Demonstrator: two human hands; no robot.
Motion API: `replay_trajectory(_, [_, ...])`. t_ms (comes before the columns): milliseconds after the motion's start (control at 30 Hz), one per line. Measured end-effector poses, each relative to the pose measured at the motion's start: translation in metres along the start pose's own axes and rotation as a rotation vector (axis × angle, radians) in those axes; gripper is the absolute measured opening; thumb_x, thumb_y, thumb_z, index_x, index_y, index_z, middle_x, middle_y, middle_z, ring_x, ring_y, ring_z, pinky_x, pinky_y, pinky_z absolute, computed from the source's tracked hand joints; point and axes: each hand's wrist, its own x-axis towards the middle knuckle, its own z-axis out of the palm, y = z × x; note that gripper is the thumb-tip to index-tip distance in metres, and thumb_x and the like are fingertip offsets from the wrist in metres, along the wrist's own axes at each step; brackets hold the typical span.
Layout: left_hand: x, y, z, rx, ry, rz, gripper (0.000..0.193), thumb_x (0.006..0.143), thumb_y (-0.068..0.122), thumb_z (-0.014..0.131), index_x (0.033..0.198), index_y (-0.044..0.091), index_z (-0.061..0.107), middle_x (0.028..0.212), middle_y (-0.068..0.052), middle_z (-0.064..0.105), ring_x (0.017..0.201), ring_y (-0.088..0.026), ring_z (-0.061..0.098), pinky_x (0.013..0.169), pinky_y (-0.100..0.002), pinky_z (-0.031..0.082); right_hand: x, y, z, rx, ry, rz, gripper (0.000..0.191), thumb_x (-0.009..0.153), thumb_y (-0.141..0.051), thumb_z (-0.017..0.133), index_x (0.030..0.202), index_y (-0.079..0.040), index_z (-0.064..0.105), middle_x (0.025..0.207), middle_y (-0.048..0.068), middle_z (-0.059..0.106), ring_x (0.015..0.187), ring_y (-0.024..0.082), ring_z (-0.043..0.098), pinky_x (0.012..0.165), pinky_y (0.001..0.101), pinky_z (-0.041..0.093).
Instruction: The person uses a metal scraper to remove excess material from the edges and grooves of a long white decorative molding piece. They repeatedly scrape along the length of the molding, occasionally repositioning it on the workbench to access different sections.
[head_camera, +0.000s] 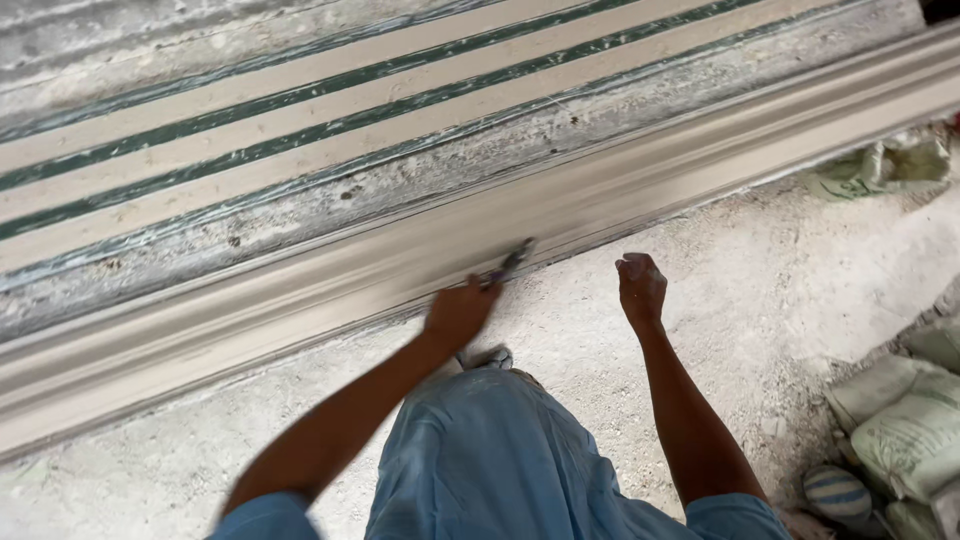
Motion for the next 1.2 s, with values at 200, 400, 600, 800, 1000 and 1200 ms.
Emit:
replay_trajectory(200, [0.037, 0.029, 0.023, -0.044, 0.006, -0.011, 0.030, 0.096, 0.015, 0.057, 0.125, 0.015, 0.066, 0.085, -0.015, 0.065, 0.053, -0.025, 0.069, 0.040, -0.041, 0.052, -0.012, 0.025, -0.019, -0.097, -0.028, 0.070, 0.019, 0.098, -0.020, 0.072, 0.090, -0.003, 0.071, 0.090, 0.013, 0.076, 0.083, 0.032, 0.071, 0.077, 0.0436, 0.055])
replay_trajectory(400, [-0.047, -0.033, -0.027, 0.043, -0.152, -0.020, 0.039, 0.090, 0.015, 0.062, 0.129, 0.014, 0.064, 0.094, -0.018, 0.066, 0.053, -0.024, 0.070, 0.036, -0.038, 0.054, -0.014, 0.052, -0.031, -0.050, -0.023, 0.198, 0.019, 0.093, -0.021, 0.074, 0.088, -0.003, 0.070, 0.087, 0.013, 0.075, 0.081, 0.031, 0.073, 0.074, 0.0421, 0.055])
replay_trajectory(600, [0.083, 0.075, -0.008, -0.036, -0.186, -0.116, 0.034, 0.099, 0.016, 0.051, 0.131, 0.009, 0.060, 0.090, -0.022, 0.066, 0.055, -0.030, 0.070, 0.040, -0.045, 0.055, 0.012, 0.081, -0.035, -0.088, 0.056, -0.088, 0.011, 0.096, -0.013, 0.071, 0.100, -0.004, 0.073, 0.094, 0.013, 0.076, 0.090, 0.033, 0.073, 0.081, 0.0438, 0.056])
replay_trajectory(800, [0.163, 0.132, 0.047, 0.003, 0.055, -0.093, 0.031, 0.100, 0.018, 0.054, 0.129, 0.022, 0.065, 0.089, -0.018, 0.068, 0.053, -0.025, 0.067, 0.038, -0.042, 0.053, 0.072, 0.137, -0.068, 0.108, -0.046, -0.024, 0.021, 0.099, -0.017, 0.071, 0.111, -0.001, 0.066, 0.095, 0.014, 0.075, 0.087, 0.031, 0.073, 0.075, 0.0425, 0.057])
replay_trajectory(1000, [0.029, 0.028, -0.026, 0.055, -0.316, -0.225, 0.042, 0.099, 0.034, 0.047, 0.138, 0.032, 0.062, 0.103, -0.017, 0.067, 0.046, -0.019, 0.061, 0.034, -0.032, 0.054, 0.138, 0.194, -0.118, -0.121, -0.092, 0.004, 0.027, 0.109, -0.029, 0.070, 0.098, -0.005, 0.069, 0.092, 0.015, 0.076, 0.088, 0.033, 0.072, 0.085, 0.0430, 0.057])
replay_trajectory(1200, [0.107, 0.097, -0.001, -0.085, -0.331, -0.429, 0.041, 0.110, 0.049, 0.036, 0.119, 0.026, 0.068, 0.066, -0.004, 0.062, 0.046, -0.018, 0.060, 0.040, -0.034, 0.052, 0.185, 0.207, -0.119, -0.222, -0.164, -0.225, 0.065, 0.109, -0.038, 0.049, 0.153, 0.009, 0.040, 0.157, 0.039, 0.035, 0.147, 0.053, 0.026, 0.118, 0.0600, 0.018])
